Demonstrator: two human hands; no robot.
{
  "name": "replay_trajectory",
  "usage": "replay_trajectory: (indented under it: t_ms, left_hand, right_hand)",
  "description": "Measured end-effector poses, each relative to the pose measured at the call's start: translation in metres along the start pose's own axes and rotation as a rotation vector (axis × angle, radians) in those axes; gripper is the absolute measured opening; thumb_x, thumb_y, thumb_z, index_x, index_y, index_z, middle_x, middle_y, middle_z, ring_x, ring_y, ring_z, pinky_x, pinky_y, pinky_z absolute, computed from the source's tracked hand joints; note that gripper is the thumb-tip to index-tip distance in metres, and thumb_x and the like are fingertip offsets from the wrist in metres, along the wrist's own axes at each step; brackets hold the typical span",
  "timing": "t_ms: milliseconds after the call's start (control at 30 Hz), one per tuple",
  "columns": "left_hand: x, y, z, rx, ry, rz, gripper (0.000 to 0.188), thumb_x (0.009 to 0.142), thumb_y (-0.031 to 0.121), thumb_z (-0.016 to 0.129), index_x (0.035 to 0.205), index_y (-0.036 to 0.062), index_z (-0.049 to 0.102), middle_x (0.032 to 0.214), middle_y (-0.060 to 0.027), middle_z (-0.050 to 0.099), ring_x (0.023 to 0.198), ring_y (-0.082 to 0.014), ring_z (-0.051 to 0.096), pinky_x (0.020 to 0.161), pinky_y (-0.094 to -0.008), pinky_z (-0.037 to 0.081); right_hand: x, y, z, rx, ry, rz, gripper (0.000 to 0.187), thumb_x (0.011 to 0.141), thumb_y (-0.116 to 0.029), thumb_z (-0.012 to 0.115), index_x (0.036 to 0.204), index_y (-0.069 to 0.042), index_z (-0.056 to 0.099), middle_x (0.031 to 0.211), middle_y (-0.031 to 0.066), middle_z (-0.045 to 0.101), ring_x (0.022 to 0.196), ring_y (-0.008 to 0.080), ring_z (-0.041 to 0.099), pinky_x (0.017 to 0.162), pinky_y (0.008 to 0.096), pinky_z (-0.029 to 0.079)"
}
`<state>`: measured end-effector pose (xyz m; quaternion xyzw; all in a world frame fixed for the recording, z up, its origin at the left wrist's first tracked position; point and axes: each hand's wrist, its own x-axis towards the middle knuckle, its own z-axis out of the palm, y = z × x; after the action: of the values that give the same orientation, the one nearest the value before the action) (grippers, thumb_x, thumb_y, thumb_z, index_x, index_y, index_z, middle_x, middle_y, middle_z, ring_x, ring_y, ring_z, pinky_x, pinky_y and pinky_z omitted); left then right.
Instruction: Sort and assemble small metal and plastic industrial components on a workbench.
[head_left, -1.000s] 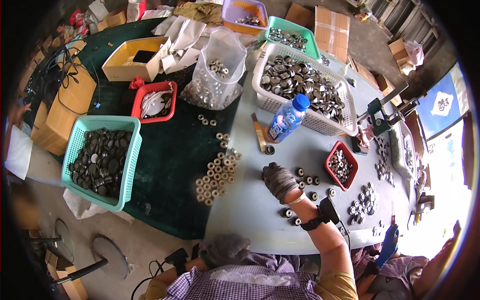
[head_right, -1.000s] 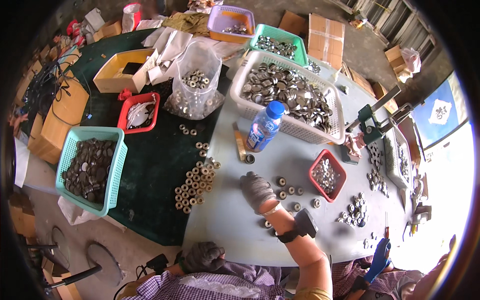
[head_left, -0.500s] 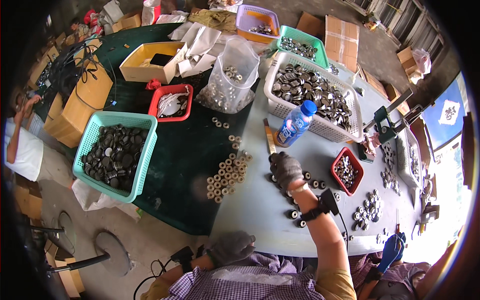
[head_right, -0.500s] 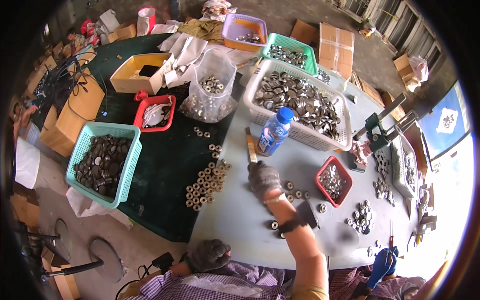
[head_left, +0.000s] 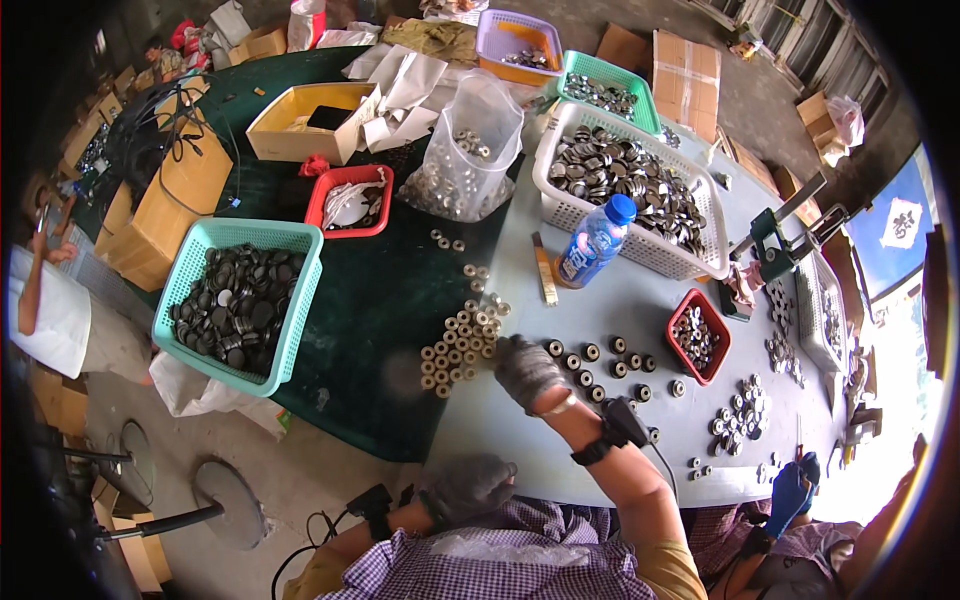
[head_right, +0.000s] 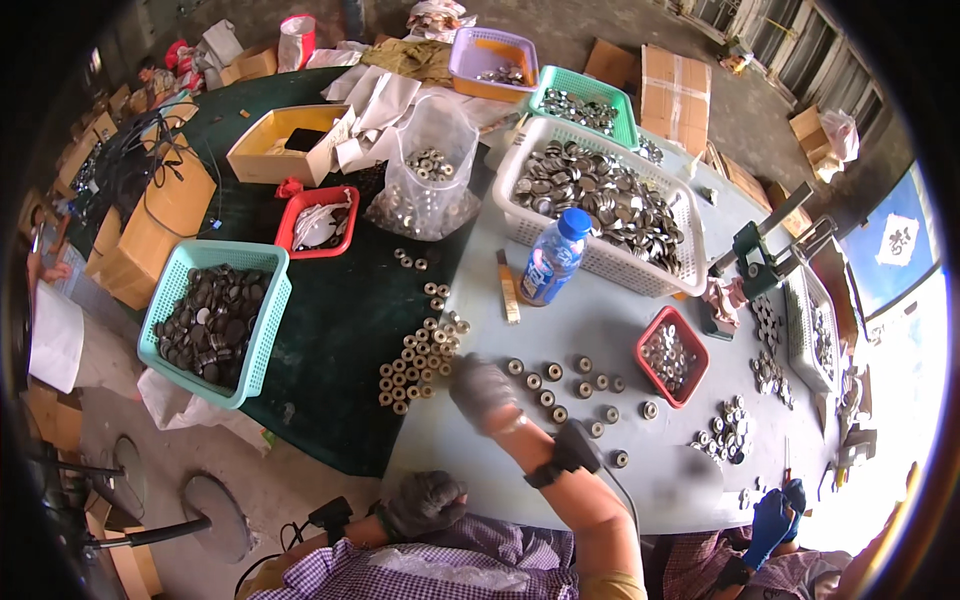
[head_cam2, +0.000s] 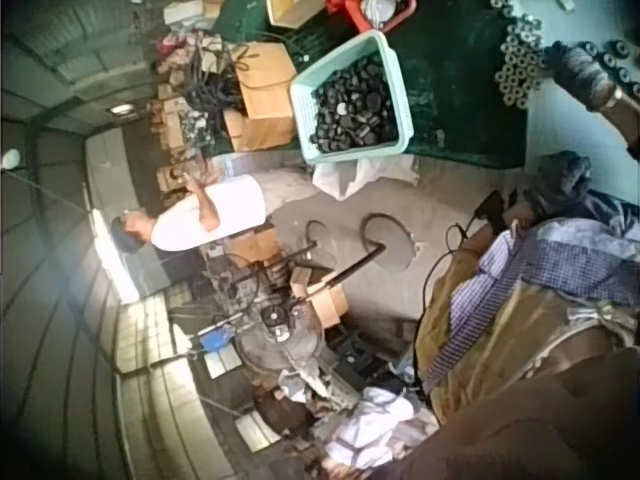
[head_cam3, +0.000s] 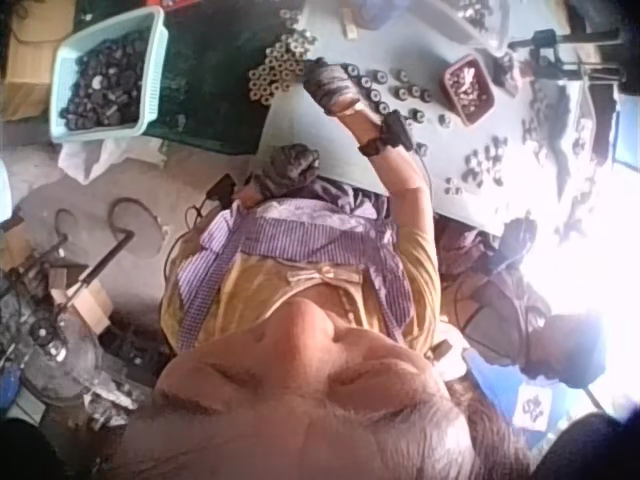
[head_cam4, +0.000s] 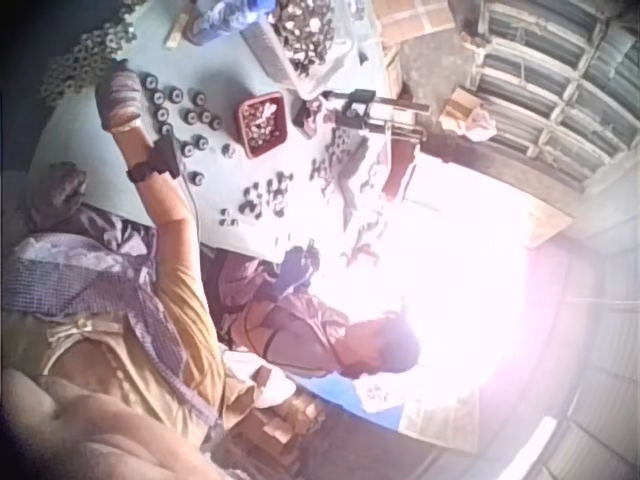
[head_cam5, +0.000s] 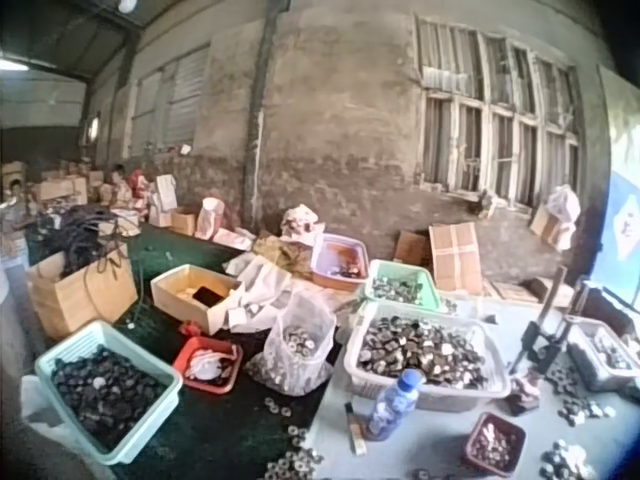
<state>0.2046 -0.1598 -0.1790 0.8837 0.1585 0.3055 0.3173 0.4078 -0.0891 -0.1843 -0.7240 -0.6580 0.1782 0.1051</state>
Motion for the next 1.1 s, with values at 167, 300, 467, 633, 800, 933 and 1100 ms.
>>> replay_trajectory:
  t_ms: [167, 300, 467, 633, 800, 933, 1100]
  left_hand:
    - [0.0, 0.01, 0.0, 0.117, 0.03, -0.032, 0.024, 0.07, 0.013, 0.068, 0.091, 0.0153, 0.058, 0.088, -0.0012, 0.06, 0.076, -0.022, 0.058, 0.068, -0.0362, 0.047]
    - [-0.014, -0.008, 0.01, -0.084, -0.031, -0.099, 0.022, 0.069, 0.008, 0.068, 0.088, 0.0121, 0.057, 0.079, -0.0019, 0.059, 0.071, -0.0231, 0.059, 0.065, -0.0362, 0.048]
    - [-0.006, -0.016, 0.013, -0.129, -0.051, -0.009, 0.024, 0.067, 0.005, 0.069, 0.086, 0.0096, 0.056, 0.072, -0.0023, 0.057, 0.065, -0.0229, 0.06, 0.057, -0.0351, 0.05]
    - [-0.002, -0.014, 0.01, -0.173, -0.066, -0.012, 0.02, 0.072, 0.005, 0.064, 0.09, 0.0076, 0.058, 0.071, -0.0052, 0.056, 0.063, -0.0246, 0.058, 0.057, -0.0359, 0.047]
    - [-0.001, -0.013, 0.012, -0.148, -0.005, 0.001, 0.02, 0.069, 0.005, 0.066, 0.087, 0.0074, 0.058, 0.071, -0.0039, 0.056, 0.063, -0.0229, 0.058, 0.056, -0.0344, 0.048]
    - [0.001, -0.012, 0.011, -0.146, 0.008, 0.023, 0.023, 0.066, 0.005, 0.069, 0.087, 0.0074, 0.058, 0.072, -0.0024, 0.057, 0.063, -0.0209, 0.059, 0.055, -0.0325, 0.05]
    - [0.003, -0.009, 0.005, -0.166, -0.008, 0.009, 0.018, 0.07, 0.007, 0.067, 0.085, 0.0068, 0.058, 0.071, -0.005, 0.057, 0.062, -0.0236, 0.058, 0.056, -0.0353, 0.049]
  right_hand:
    - [0.016, -0.001, 0.038, 0.072, 0.211, -0.17, 0.019, 0.084, -0.016, 0.05, 0.097, -0.006, 0.059, 0.094, 0.0186, 0.059, 0.087, 0.0373, 0.058, 0.075, 0.0469, 0.047]
    - [-0.033, -0.014, 0.055, -0.47, 0.278, -0.309, 0.011, 0.09, -0.013, 0.044, 0.087, -0.007, 0.053, 0.077, 0.009, 0.054, 0.062, 0.0182, 0.055, 0.047, 0.032, 0.042]
    - [-0.099, 0.005, 0.029, -0.159, -0.037, -0.252, 0.012, 0.081, -0.009, 0.053, 0.092, -0.003, 0.054, 0.094, 0.0152, 0.054, 0.074, 0.0252, 0.055, 0.06, 0.0375, 0.048]
    - [-0.105, 0.022, -0.032, 0.296, 0.392, -0.153, 0.01, 0.075, -0.003, 0.059, 0.084, -0.004, 0.054, 0.072, 0.0133, 0.051, 0.067, 0.0316, 0.052, 0.06, 0.0386, 0.044]
    - [-0.095, 0.039, -0.023, 0.085, 0.259, -0.143, 0.008, 0.075, -0.007, 0.061, 0.081, -0.006, 0.057, 0.077, 0.0124, 0.055, 0.072, 0.0321, 0.055, 0.06, 0.0409, 0.044]
    - [-0.085, 0.027, -0.029, -0.049, 0.143, -0.131, 0.009, 0.075, -0.009, 0.063, 0.08, -0.006, 0.056, 0.078, 0.0129, 0.054, 0.074, 0.0327, 0.054, 0.063, 0.043, 0.045]
    - [-0.08, 0.011, -0.044, -0.283, -0.054, -0.11, 0.012, 0.078, -0.006, 0.054, 0.082, -0.008, 0.065, 0.086, 0.0077, 0.062, 0.087, 0.0233, 0.056, 0.081, 0.0326, 0.048]
